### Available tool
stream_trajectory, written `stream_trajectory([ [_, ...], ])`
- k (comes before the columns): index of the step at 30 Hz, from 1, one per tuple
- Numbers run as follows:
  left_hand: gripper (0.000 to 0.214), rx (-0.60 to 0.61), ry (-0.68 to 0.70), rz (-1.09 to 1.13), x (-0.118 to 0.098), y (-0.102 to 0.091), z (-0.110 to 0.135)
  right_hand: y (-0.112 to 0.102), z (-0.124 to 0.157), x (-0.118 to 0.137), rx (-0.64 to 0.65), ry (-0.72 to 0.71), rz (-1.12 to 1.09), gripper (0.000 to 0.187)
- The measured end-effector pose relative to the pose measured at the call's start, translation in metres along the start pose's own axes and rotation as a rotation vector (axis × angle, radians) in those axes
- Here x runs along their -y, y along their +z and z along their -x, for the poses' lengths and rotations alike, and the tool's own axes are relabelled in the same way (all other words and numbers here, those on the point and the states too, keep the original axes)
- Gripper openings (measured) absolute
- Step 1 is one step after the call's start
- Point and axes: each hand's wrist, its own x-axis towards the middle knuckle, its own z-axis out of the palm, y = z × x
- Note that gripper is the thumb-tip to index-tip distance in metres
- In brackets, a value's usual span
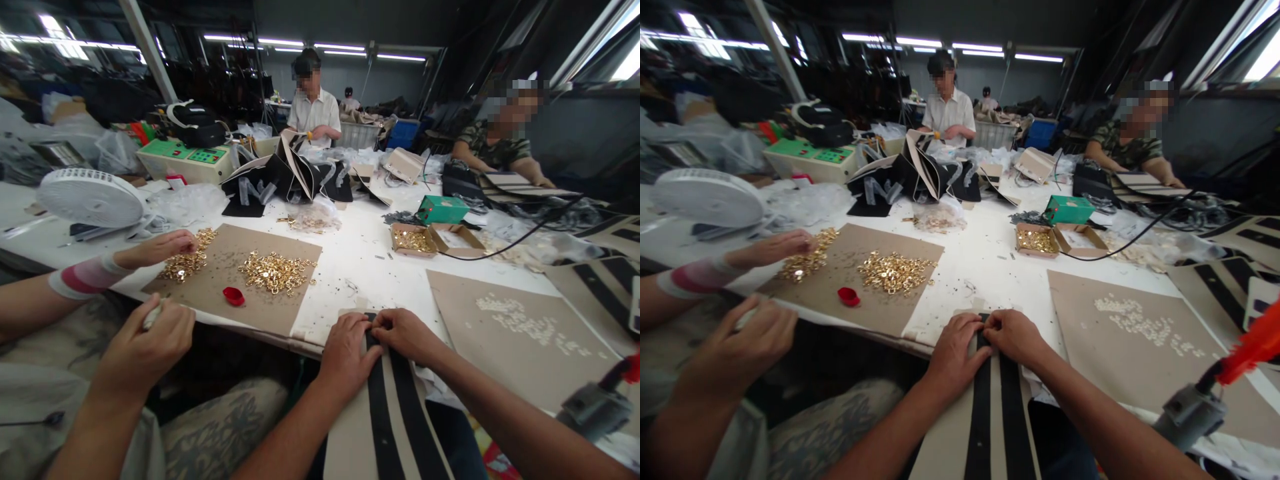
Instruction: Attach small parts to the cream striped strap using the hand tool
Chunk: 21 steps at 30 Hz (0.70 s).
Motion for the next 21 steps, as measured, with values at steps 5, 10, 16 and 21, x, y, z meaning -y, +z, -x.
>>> stream_trajectory([
  [5,0.036,0.006,-0.006,-0.006,-0.003,-0.003,0.0,-0.001,-0.006,-0.002,0.026,0.03,-0.031,0.01],
  [10,0.038,0.011,-0.018,-0.016,-0.003,-0.004,0.0,-0.003,-0.003,0.004,-0.006,0.017,-0.052,0.006],
  [16,0.035,-0.018,0.033,-0.023,-0.002,-0.003,-0.003,-0.002,0.009,0.003,-0.087,-0.055,-0.099,0.017],
  [21,0.034,-0.037,0.07,-0.041,-0.003,-0.002,-0.002,0.001,0.033,-0.004,-0.194,-0.087,-0.236,0.031],
])
